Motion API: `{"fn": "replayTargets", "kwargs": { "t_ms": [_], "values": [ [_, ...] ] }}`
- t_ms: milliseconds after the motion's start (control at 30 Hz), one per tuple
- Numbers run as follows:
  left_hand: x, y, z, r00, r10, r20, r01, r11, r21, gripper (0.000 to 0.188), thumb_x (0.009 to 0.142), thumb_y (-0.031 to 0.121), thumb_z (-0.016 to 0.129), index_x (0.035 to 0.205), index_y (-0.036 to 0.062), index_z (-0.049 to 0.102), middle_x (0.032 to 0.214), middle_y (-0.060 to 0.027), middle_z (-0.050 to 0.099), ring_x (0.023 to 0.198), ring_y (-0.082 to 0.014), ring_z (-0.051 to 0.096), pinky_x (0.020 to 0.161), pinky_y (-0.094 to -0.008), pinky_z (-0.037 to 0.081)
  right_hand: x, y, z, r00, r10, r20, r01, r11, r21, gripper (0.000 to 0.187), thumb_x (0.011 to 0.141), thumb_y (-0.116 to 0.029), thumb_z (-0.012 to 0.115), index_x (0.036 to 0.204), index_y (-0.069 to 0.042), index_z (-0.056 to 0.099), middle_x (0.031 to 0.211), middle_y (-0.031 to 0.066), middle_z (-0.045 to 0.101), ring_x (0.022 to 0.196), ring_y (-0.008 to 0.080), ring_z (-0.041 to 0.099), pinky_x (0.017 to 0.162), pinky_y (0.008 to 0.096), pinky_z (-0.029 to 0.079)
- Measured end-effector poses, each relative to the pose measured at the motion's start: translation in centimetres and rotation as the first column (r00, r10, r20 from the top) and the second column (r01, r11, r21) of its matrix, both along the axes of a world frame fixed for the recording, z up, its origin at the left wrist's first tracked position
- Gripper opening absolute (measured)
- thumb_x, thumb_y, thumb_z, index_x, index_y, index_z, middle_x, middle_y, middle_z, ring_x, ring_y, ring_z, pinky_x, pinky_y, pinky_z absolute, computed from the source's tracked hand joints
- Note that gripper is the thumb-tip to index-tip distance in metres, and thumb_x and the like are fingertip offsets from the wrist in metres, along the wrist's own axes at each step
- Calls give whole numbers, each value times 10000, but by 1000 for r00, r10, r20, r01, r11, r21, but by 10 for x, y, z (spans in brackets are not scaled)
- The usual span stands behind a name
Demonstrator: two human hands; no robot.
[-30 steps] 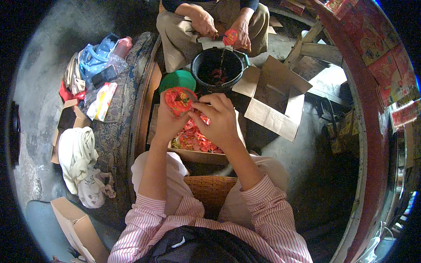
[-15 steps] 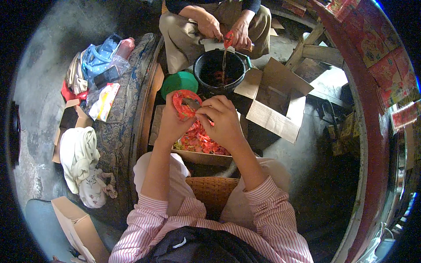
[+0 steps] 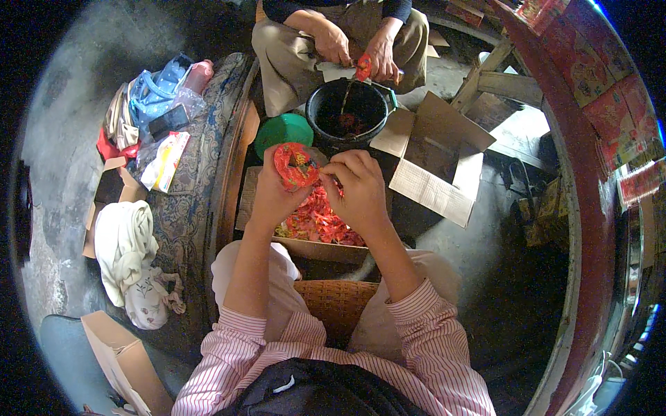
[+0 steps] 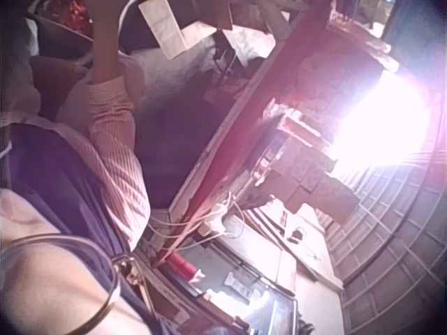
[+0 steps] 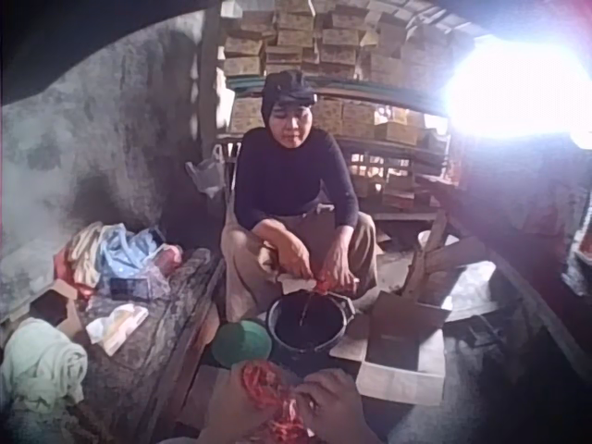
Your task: The person handles product lids and packaging, placing red lids onto small containers or within a box, and moving packed items between boxes and a bucket.
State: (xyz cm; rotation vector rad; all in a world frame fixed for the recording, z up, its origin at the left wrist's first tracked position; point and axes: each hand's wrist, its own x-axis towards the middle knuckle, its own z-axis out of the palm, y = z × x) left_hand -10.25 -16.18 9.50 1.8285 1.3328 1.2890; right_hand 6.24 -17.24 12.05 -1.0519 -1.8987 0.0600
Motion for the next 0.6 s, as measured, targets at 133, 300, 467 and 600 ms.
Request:
{"fn": "replayTargets", "kwargs": {
  "t_ms": [133, 300, 467, 600],
  "values": [
    [-1, -4, 4, 1000, -27, 11, 27, 1000, -17, 716, 590, 126, 753, 1173, 18, 351, 1017, -168, 557, 958, -330, 559, 821, -374, 445, 5, 4, -3, 999, -53, -7, 54, 998, 16, 99, 656, -57, 673, 730, -48, 607, 818, 63, 561, 795, 245, 533, 707, 359, 434],
    [0, -3, 3, 998, -52, 45, 51, 998, 27, 690, 604, 97, 746, 1161, 17, 348, 1006, -144, 567, 941, -269, 581, 819, -341, 455, 11, 5, -4, 996, -18, -86, 16, 1000, -18, 89, 678, -51, 665, 756, -40, 624, 823, 75, 563, 796, 243, 533, 694, 349, 438],
    [3, 1, -2, 909, -55, 413, 96, 992, -80, 637, 622, 54, 749, 1111, 27, 340, 1016, -113, 560, 923, -166, 573, 804, -294, 470, 9, 4, -4, 977, -7, -212, -23, 990, -139, 93, 702, -57, 658, 792, -41, 641, 832, 88, 566, 803, 245, 532, 704, 338, 439],
    [11, -1, 2, 827, -79, 557, 138, 988, -65, 647, 626, 81, 776, 1089, 28, 328, 1004, -106, 560, 911, -150, 569, 795, -284, 473, 13, 5, -5, 988, -29, -155, 14, 995, -99, 127, 686, -76, 679, 805, -48, 646, 837, 86, 563, 803, 241, 532, 661, 316, 453]
  ]
}}
